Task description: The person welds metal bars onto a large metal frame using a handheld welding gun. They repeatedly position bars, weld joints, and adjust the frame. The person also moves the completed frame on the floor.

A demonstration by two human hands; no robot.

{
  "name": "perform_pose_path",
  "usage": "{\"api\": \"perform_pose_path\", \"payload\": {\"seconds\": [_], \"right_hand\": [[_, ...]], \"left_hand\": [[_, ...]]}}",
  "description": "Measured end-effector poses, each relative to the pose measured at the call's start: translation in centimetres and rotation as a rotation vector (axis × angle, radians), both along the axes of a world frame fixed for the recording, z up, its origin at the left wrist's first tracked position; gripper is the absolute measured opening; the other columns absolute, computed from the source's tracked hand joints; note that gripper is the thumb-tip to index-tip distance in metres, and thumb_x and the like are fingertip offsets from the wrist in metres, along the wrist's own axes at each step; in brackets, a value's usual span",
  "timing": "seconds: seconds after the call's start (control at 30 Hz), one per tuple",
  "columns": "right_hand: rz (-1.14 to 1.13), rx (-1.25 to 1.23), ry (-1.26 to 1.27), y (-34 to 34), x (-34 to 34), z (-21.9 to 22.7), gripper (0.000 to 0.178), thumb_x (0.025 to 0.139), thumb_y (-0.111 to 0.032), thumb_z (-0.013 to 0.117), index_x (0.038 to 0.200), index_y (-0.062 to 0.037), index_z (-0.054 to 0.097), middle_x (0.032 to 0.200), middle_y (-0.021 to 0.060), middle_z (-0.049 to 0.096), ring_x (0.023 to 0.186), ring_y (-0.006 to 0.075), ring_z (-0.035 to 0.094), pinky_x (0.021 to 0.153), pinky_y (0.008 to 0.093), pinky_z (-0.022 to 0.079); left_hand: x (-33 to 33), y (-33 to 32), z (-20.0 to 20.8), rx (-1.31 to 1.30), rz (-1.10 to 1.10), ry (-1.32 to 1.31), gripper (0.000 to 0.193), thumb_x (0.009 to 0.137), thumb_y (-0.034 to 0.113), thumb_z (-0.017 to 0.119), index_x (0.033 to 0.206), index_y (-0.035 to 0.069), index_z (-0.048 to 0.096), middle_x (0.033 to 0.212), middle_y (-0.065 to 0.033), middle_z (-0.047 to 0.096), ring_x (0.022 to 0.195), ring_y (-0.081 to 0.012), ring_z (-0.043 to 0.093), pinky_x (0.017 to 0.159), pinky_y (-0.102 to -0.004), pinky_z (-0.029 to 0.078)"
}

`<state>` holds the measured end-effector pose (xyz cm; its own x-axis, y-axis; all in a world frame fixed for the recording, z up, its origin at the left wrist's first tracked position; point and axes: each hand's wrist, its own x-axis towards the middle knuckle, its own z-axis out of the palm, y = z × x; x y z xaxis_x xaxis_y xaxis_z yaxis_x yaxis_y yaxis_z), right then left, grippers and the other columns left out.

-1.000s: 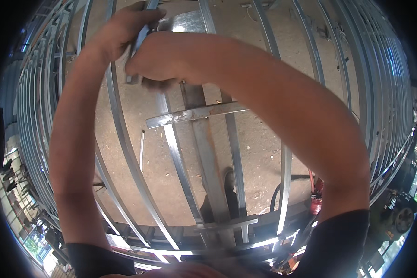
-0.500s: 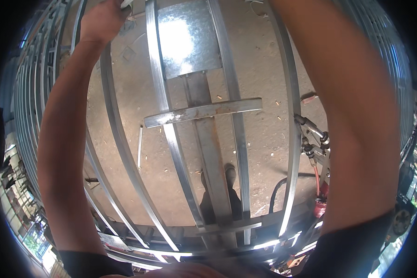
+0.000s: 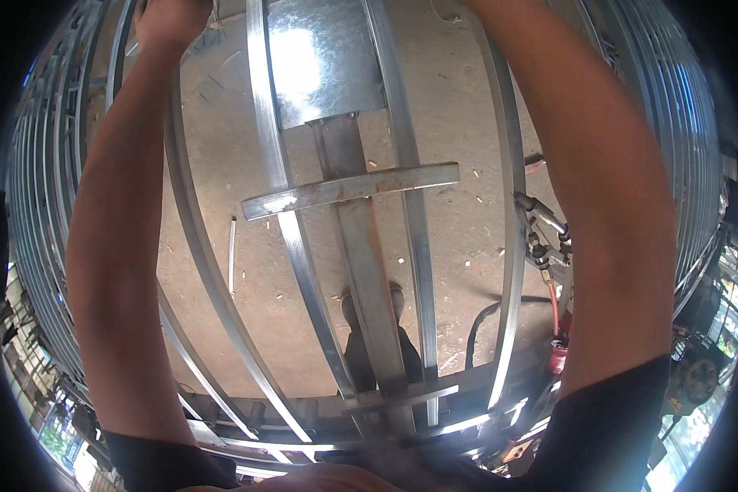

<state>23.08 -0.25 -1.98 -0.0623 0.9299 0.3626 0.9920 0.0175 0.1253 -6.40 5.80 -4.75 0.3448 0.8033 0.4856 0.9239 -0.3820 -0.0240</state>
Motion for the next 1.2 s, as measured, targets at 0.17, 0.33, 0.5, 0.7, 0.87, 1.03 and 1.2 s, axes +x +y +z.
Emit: {"api": "perform_pose_path", "payload": {"seconds": [0.17, 0.33, 0.5, 0.7, 0.87, 1.03, 1.2], "right_hand": [[0.100, 0.241, 0.057, -3.7, 1.0, 2.1, 0.043, 0.087, -0.012, 0.057, 0.130, -0.0098, 0.062, 0.130, 0.0174, 0.064, 0.128, 0.0338, 0.055, 0.112, 0.0436, 0.041], [-0.179, -0.050, 0.564, -21.5, 1.3, 5.5, 0.045, 0.101, -0.030, 0.066, 0.138, -0.0041, 0.062, 0.134, 0.0153, 0.067, 0.127, 0.0251, 0.063, 0.110, 0.0373, 0.047], [-0.687, -0.185, 0.448, -43.0, 4.7, 6.2, 0.064, 0.094, -0.031, 0.073, 0.148, -0.0067, 0.049, 0.131, 0.0141, 0.061, 0.119, 0.0259, 0.059, 0.105, 0.0396, 0.045], [-0.931, -0.358, 0.748, -49.9, 3.3, 5.3, 0.055, 0.090, -0.027, 0.076, 0.134, 0.0005, 0.055, 0.104, 0.0117, 0.065, 0.086, 0.0156, 0.063, 0.072, 0.0319, 0.055], [-0.989, -0.513, 1.066, -49.2, 4.4, 5.3, 0.032, 0.089, -0.019, 0.074, 0.110, 0.0019, 0.063, 0.066, 0.0012, 0.061, 0.057, 0.0110, 0.058, 0.059, 0.0283, 0.052], [-0.984, -0.445, 1.150, -48.7, 4.8, 5.7, 0.027, 0.084, -0.011, 0.070, 0.106, 0.0003, 0.060, 0.070, 0.0035, 0.059, 0.056, 0.0110, 0.057, 0.048, 0.0281, 0.043], [-1.082, -0.321, 1.142, -50.6, 1.1, 14.2, 0.055, 0.079, -0.019, 0.073, 0.127, -0.0012, 0.054, 0.078, 0.0009, 0.058, 0.055, 0.0101, 0.054, 0.048, 0.0259, 0.046]], "left_hand": [[0.8, 0.4, 0.8, -0.093, -0.004, -0.023, 0.032, 0.090, 0.012, 0.052, 0.110, 0.017, 0.076, 0.119, -0.0101, 0.071, 0.120, -0.0322, 0.062, 0.103, -0.0467, 0.048], [-1.5, 1.5, -0.4, -0.129, -0.001, -0.036, 0.033, 0.090, 0.012, 0.050, 0.110, 0.016, 0.076, 0.115, -0.0119, 0.073, 0.116, -0.0344, 0.065, 0.100, -0.0491, 0.051], [-0.8, 1.3, 0.2, -0.129, 0.039, -0.020, 0.033, 0.090, 0.014, 0.051, 0.112, 0.018, 0.076, 0.119, -0.0107, 0.072, 0.119, -0.0332, 0.064, 0.103, -0.0528, 0.048], [0.5, -0.8, 0.3, -0.053, 0.121, 0.011, 0.034, 0.093, 0.017, 0.051, 0.117, 0.022, 0.074, 0.136, -0.0062, 0.065, 0.133, -0.0291, 0.055, 0.114, -0.0597, 0.036], [1.2, -0.5, 1.1, -0.217, 0.223, -0.016, 0.034, 0.095, 0.017, 0.050, 0.118, 0.023, 0.074, 0.137, -0.0071, 0.063, 0.131, -0.0314, 0.057, 0.111, -0.0613, 0.038], [0.2, -0.6, 0.7, -0.229, 0.147, -0.075, 0.031, 0.095, 0.017, 0.050, 0.116, 0.019, 0.074, 0.133, -0.0096, 0.065, 0.121, -0.0345, 0.065, 0.103, -0.0579, 0.047], [-0.5, 0.9, 0.3, -0.287, 0.132, -0.040, 0.030, 0.097, 0.017, 0.050, 0.115, 0.016, 0.073, 0.122, -0.0123, 0.071, 0.111, -0.0358, 0.070, 0.095, -0.0509, 0.055]]}}
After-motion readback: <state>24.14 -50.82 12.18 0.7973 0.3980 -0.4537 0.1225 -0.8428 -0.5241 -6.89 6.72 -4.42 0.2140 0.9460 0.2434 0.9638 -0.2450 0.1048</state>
